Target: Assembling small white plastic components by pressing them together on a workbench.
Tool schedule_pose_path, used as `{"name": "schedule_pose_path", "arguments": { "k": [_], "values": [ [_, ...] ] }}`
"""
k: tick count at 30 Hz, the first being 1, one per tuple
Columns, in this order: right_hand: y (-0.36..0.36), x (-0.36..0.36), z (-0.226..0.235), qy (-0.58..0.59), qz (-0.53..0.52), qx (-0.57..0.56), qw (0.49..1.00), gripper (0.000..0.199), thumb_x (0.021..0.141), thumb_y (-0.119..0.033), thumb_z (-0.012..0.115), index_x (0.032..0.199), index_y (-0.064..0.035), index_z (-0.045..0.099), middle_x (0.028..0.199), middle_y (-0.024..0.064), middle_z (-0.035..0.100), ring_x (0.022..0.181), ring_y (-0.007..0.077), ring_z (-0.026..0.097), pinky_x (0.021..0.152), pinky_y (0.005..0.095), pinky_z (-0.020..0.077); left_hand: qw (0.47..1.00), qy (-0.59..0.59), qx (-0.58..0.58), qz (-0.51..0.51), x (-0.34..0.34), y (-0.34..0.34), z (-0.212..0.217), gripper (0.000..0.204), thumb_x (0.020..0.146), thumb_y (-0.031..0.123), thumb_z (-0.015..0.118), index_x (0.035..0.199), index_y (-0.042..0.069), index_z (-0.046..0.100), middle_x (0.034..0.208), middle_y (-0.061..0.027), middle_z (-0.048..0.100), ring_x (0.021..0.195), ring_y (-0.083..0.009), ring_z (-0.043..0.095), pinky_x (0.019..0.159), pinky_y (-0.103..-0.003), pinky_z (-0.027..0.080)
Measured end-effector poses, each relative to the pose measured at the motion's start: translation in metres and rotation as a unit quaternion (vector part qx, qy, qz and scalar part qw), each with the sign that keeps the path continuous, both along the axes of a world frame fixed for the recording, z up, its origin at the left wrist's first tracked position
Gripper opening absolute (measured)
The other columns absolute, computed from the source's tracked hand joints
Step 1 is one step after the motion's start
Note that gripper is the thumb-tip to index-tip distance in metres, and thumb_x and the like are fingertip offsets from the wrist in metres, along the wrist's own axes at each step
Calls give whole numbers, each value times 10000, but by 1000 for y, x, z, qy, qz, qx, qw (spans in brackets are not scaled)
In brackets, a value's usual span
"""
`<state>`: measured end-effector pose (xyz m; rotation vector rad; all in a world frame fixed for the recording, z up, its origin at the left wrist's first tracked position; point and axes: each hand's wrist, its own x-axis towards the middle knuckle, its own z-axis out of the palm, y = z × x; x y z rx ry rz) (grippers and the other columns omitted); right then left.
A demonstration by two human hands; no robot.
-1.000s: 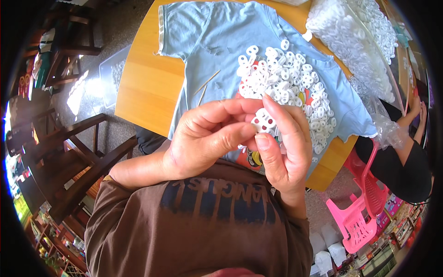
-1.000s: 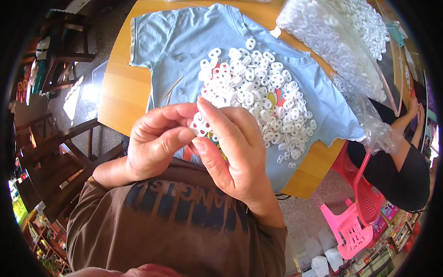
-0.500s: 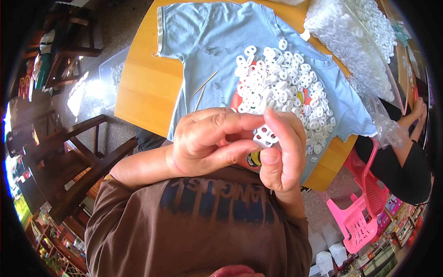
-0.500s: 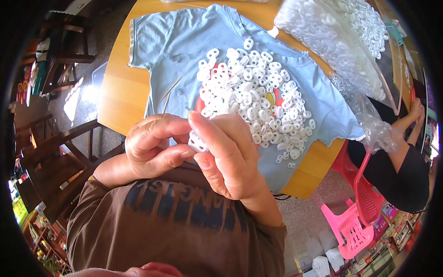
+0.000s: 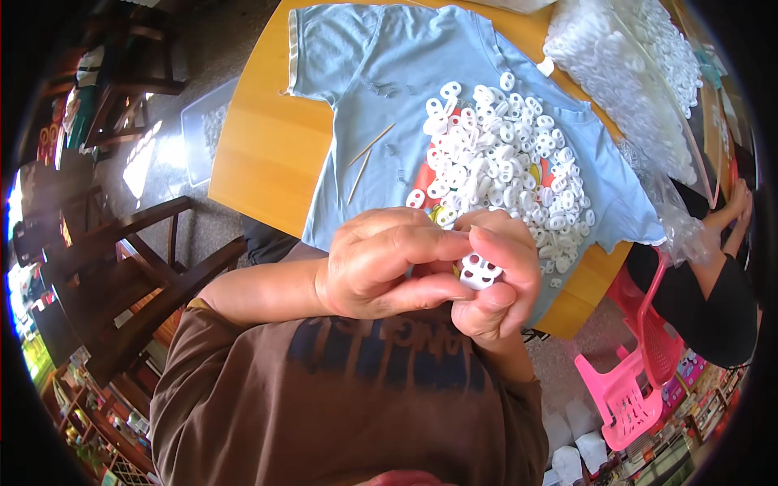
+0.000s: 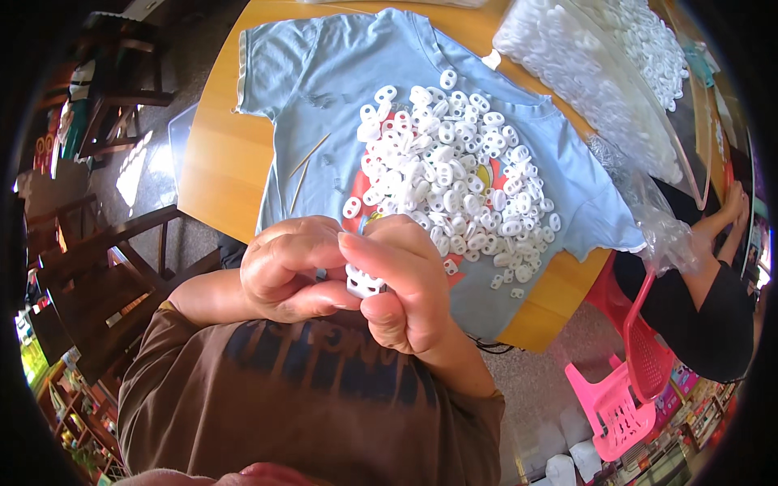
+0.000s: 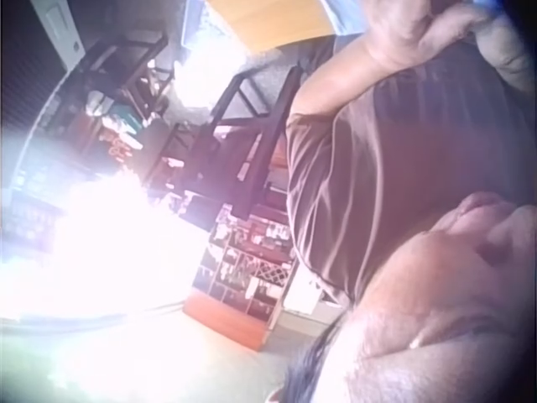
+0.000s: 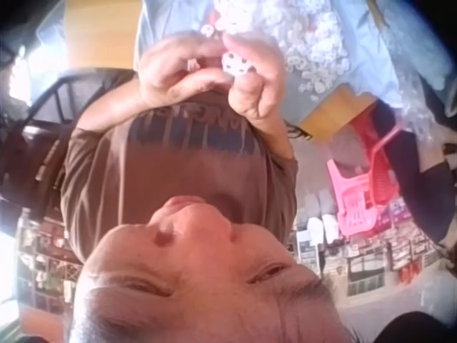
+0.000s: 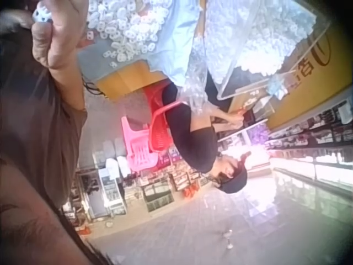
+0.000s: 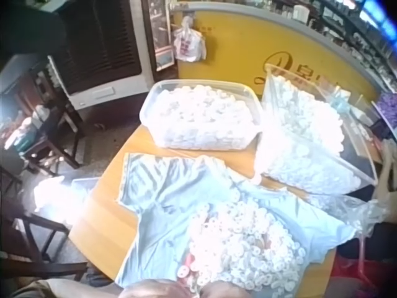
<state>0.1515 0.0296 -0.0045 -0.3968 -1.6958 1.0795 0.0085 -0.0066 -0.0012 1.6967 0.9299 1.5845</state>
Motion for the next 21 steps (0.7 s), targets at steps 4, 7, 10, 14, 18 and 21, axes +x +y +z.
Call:
{"name": "schedule_pose_path", "arguments": {
  "k": [4, 7, 10, 14, 18, 21],
  "values": [
    [-5, -5, -5, 10, -9, -39, 999, 397, 948, -367, 347, 1106, -22, 462, 823, 127, 516, 624, 203, 534, 543, 309, 453, 1000, -22, -5, 10, 4, -3, -3, 323, 678, 112, 759, 912, -27, 587, 642, -77, 559, 527, -179, 543, 477, -278, 428],
    [-6, -6, -7, 19, -20, -49, 998, 369, 950, -353, 342, 1094, -34, 460, 813, 122, 512, 611, 203, 534, 528, 303, 447, 999, -15, -30, 9, 3, -4, 0, 301, 684, 107, 754, 900, -19, 587, 659, -84, 567, 544, -195, 553, 493, -290, 439],
    [-6, -8, -8, 17, -25, -59, 998, 337, 953, -332, 334, 1073, -42, 459, 793, 114, 502, 589, 196, 521, 514, 304, 443, 998, -21, -53, 11, 4, -4, 0, 276, 689, 107, 750, 881, -8, 587, 669, -87, 575, 564, -213, 565, 511, -301, 449],
    [-9, -12, -7, 37, -24, -65, 997, 292, 957, -305, 327, 1018, -49, 455, 749, 96, 480, 547, 174, 480, 498, 306, 435, 997, -18, -68, 23, 4, -6, 1, 241, 701, 99, 740, 864, 4, 590, 684, -87, 582, 576, -220, 573, 518, -303, 453],
    [-10, -12, -9, 36, -39, -66, 996, 279, 958, -301, 326, 1007, -56, 449, 723, 89, 481, 526, 171, 471, 472, 302, 426, 999, 1, -47, -15, 3, -6, 2, 224, 753, 78, 705, 878, -10, 542, 693, -95, 605, 581, -215, 594, 558, -313, 488],
    [-9, -13, -9, 21, -62, -49, 997, 299, 959, -308, 316, 1008, -49, 458, 730, 99, 496, 535, 181, 491, 464, 301, 423, 997, -49, -67, 7, 5, -7, -2, 192, 720, 71, 719, 851, 15, 591, 677, -78, 573, 570, -207, 563, 498, -298, 435]
  ]
}}
